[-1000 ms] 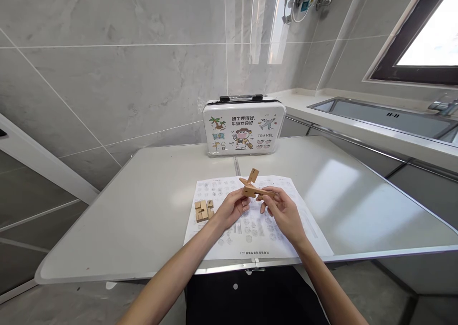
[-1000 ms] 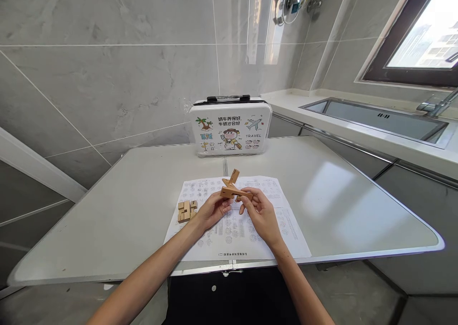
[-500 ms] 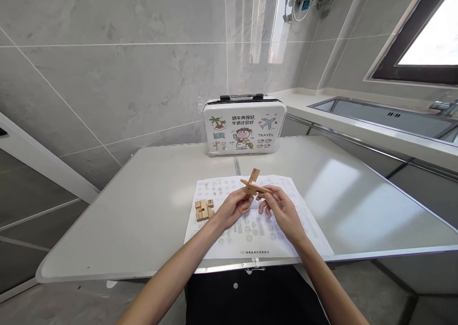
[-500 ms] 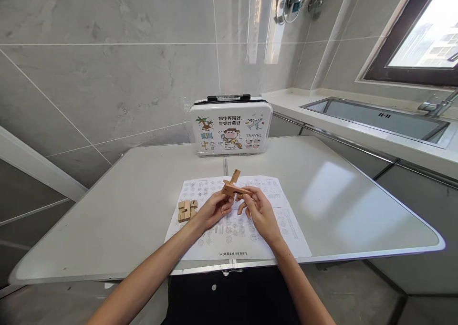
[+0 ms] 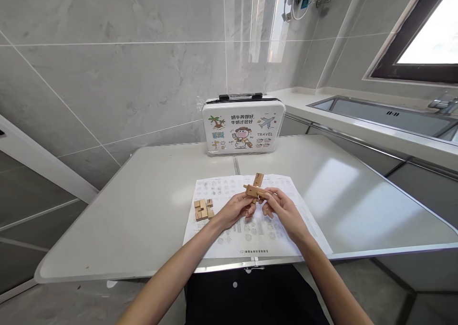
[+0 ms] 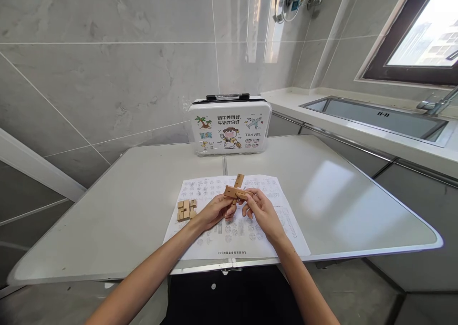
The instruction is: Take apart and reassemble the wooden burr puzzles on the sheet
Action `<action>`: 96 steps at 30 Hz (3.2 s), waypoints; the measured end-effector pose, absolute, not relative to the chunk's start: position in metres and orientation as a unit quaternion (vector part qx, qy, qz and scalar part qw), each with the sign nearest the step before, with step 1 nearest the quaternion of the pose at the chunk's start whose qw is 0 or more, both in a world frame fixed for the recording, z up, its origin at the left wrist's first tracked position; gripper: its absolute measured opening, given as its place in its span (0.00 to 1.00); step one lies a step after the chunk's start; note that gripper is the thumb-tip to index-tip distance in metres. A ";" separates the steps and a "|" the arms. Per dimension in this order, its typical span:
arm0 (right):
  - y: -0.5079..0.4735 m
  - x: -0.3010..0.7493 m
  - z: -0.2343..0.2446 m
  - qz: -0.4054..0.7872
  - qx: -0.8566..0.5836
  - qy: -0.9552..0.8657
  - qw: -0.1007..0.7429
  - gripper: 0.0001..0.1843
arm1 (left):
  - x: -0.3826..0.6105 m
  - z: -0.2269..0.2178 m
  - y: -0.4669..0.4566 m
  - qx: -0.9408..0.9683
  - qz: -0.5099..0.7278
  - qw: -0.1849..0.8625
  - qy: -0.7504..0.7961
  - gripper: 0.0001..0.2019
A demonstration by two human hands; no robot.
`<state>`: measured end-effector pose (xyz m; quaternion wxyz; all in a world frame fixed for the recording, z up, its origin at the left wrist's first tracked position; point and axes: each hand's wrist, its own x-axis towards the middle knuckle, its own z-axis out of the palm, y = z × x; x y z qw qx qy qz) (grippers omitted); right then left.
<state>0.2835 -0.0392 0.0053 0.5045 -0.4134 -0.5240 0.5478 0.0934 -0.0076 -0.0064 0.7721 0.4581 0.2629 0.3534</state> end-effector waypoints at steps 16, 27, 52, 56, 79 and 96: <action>-0.039 0.297 -0.007 0.591 -0.403 -0.509 0.479 0.27 | 0.091 -0.002 -0.014 0.539 0.269 0.768 0.216 0.20; -0.038 0.306 -0.004 0.641 -0.391 -0.518 0.410 0.24 | 0.090 -0.001 -0.015 0.530 0.223 0.791 0.208 0.19; -0.031 0.298 0.003 0.595 -0.384 -0.500 0.498 0.21 | 0.095 -0.007 -0.014 0.530 0.256 0.780 0.211 0.20; -0.017 0.308 0.010 0.535 -0.417 -0.532 0.507 0.23 | 0.096 -0.007 -0.013 0.530 0.278 0.763 0.245 0.21; 0.050 0.380 -0.021 0.232 -0.709 -0.569 0.346 0.15 | 0.094 -0.006 -0.011 0.516 0.289 0.762 0.263 0.20; 0.029 0.382 -0.022 0.242 -0.705 -0.552 0.375 0.19 | 0.094 -0.004 -0.012 0.528 0.291 0.748 0.278 0.23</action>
